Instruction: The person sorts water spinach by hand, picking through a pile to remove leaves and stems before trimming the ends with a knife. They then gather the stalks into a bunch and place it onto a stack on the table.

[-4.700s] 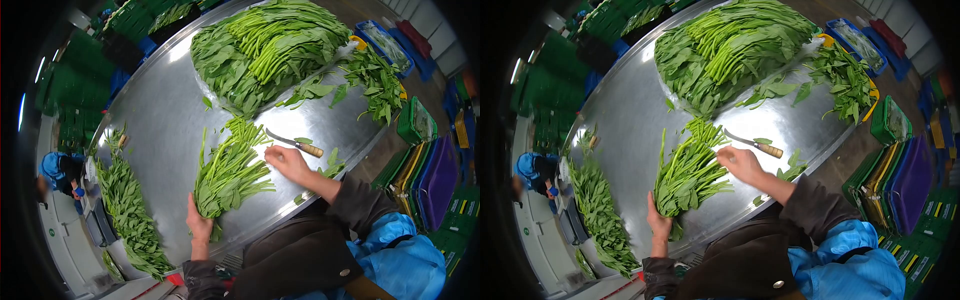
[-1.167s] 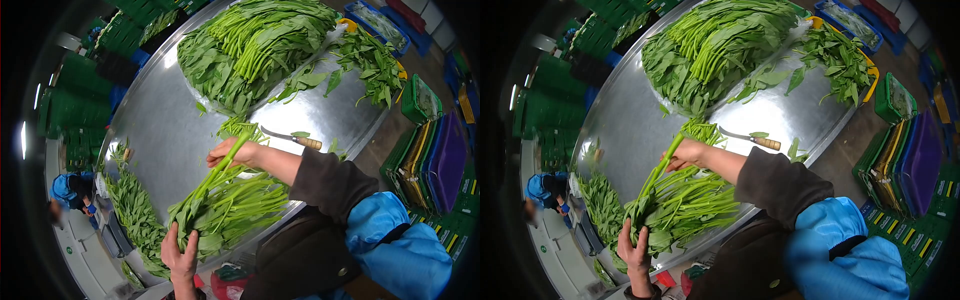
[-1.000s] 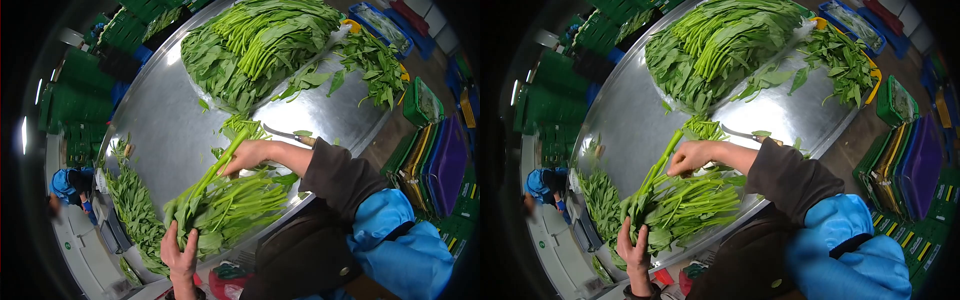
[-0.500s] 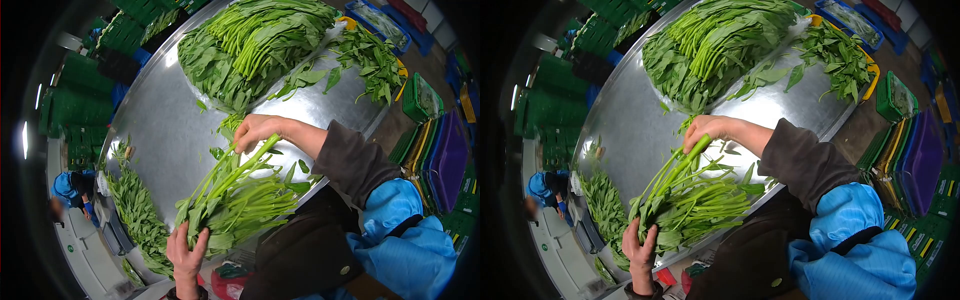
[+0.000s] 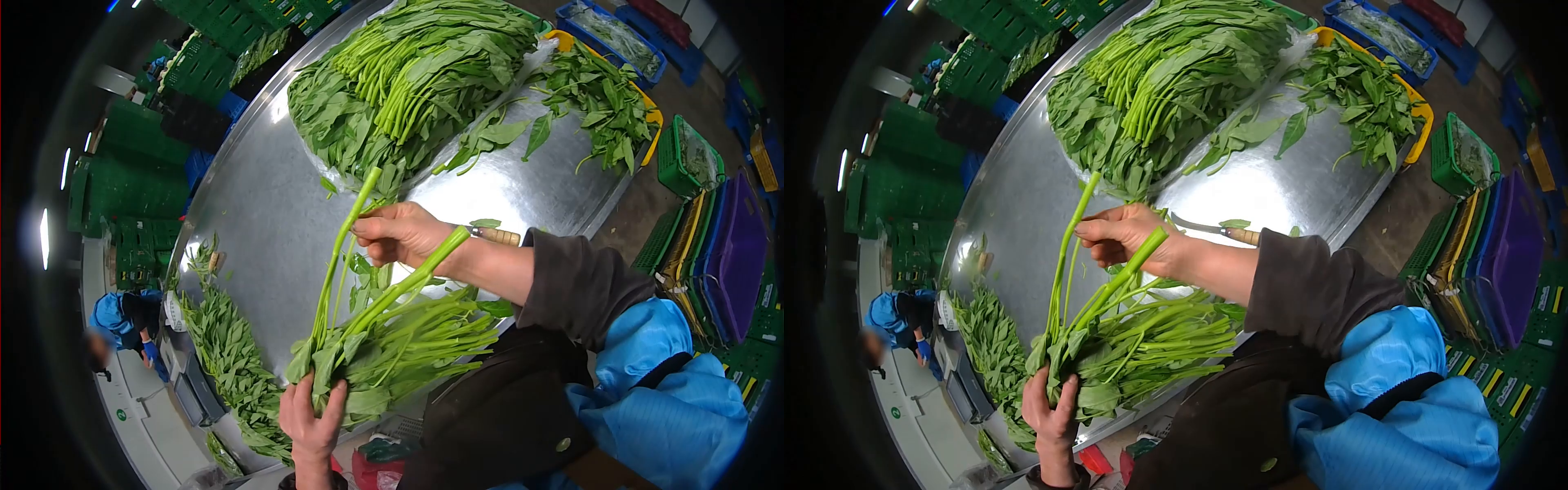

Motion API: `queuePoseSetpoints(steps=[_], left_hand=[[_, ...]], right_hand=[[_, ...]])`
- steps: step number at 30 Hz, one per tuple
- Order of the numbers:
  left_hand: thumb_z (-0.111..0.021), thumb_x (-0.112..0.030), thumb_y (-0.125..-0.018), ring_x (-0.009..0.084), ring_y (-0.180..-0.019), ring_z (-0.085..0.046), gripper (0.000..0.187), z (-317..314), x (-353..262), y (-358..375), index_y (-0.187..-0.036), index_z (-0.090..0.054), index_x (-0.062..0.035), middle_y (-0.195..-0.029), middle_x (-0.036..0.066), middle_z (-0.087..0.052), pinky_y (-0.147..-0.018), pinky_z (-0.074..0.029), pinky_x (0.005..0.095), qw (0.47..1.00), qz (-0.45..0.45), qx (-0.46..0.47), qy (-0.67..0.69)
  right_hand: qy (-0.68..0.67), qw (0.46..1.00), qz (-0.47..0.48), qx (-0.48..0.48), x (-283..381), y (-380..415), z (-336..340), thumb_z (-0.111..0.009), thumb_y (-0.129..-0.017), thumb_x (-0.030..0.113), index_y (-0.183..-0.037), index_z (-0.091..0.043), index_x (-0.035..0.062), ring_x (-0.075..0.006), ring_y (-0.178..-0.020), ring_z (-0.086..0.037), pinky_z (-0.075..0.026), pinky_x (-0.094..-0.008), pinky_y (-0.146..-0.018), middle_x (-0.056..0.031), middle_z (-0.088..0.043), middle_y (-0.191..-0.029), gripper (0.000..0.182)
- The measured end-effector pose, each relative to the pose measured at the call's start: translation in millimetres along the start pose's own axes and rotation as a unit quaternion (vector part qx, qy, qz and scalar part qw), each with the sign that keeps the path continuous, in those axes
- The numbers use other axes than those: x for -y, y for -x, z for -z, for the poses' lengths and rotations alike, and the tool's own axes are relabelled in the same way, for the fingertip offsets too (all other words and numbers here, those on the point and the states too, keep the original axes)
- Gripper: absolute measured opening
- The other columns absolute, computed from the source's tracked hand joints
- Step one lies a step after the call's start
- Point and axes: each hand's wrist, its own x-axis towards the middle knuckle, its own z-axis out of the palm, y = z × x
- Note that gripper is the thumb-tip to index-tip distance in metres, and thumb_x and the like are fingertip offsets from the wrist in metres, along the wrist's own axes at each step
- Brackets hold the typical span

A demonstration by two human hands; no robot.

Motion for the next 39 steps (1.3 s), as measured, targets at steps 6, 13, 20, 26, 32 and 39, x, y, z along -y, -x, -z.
queuePoseSetpoints(steps=[6,13,20,26,32,39], left_hand=[[-0.072,-0.001,-0.066,0.0354,-0.088,-0.063,0.045,1,-2,1,-0.109,-0.066,-0.014,-0.114,0.022,-0.059,-0.07,-0.052,0.0375,0.999,0.039,-0.002,0.034],[-0.068,-0.003,-0.07,0.0349,-0.089,-0.062,0.035,-1,-9,6,-0.103,-0.069,-0.0128,-0.112,0.022,-0.059,-0.071,-0.051,0.0371,0.995,0.098,0.025,0.006],[-0.065,-0.002,-0.07,0.0343,-0.091,-0.061,0.038,-5,-14,12,-0.106,-0.069,-0.013,-0.113,0.02,-0.058,-0.074,-0.051,0.0375,0.991,0.124,0.04,0.014],[-0.058,0.006,-0.065,0.0365,-0.093,-0.061,0.051,-15,-15,19,-0.112,-0.066,-0.0129,-0.115,0.021,-0.058,-0.075,-0.051,0.039,0.987,0.15,0.047,0.038],[-0.057,0.009,-0.062,0.0373,-0.094,-0.061,0.057,-17,-16,23,-0.114,-0.065,-0.0121,-0.115,0.022,-0.057,-0.076,-0.051,0.0389,0.984,0.17,0.049,0.037],[-0.058,0.013,-0.057,0.0389,-0.099,-0.06,0.066,-15,-8,29,-0.118,-0.063,-0.0122,-0.117,0.023,-0.056,-0.078,-0.051,0.0399,0.972,0.224,0.059,0.032]], right_hand=[[0.249,0.963,0.087,-0.064,-17,-19,2,-0.06,-0.089,0.02,-0.09,-0.063,-0.0035,-0.0174,-0.058,-0.065,-0.053,-0.0287,-0.054,-0.0091,-0.064,-0.069,0.024],[0.484,0.854,0.17,-0.086,-56,-46,21,-0.045,-0.084,0.021,-0.072,-0.06,-0.0023,-0.0207,-0.042,-0.055,-0.046,-0.0373,-0.045,-0.0133,-0.056,-0.049,0.031],[0.338,0.926,-0.041,-0.163,-67,-30,29,-0.047,-0.081,0.024,-0.063,-0.054,-0.0023,-0.026,-0.047,-0.054,-0.046,-0.0391,-0.053,-0.0166,-0.054,-0.053,0.032],[0.417,0.889,-0.05,-0.182,-67,-28,27,-0.048,-0.085,0.017,-0.088,-0.058,-0.0023,-0.0289,-0.057,-0.058,-0.05,-0.0396,-0.06,-0.0154,-0.06,-0.066,0.022],[0.85,0.458,0.23,-0.119,-46,-52,130,-0.058,-0.083,0.012,-0.095,-0.06,-0.0034,-0.0303,-0.084,-0.062,-0.051,-0.0382,-0.074,-0.0215,-0.062,-0.096,0.02],[0.662,0.742,0.036,-0.103,-17,-15,-16,-0.06,-0.089,0.044,-0.099,-0.059,-0.0056,-0.0253,-0.074,-0.064,-0.052,-0.0378,-0.067,-0.0146,-0.064,-0.074,0.05]])
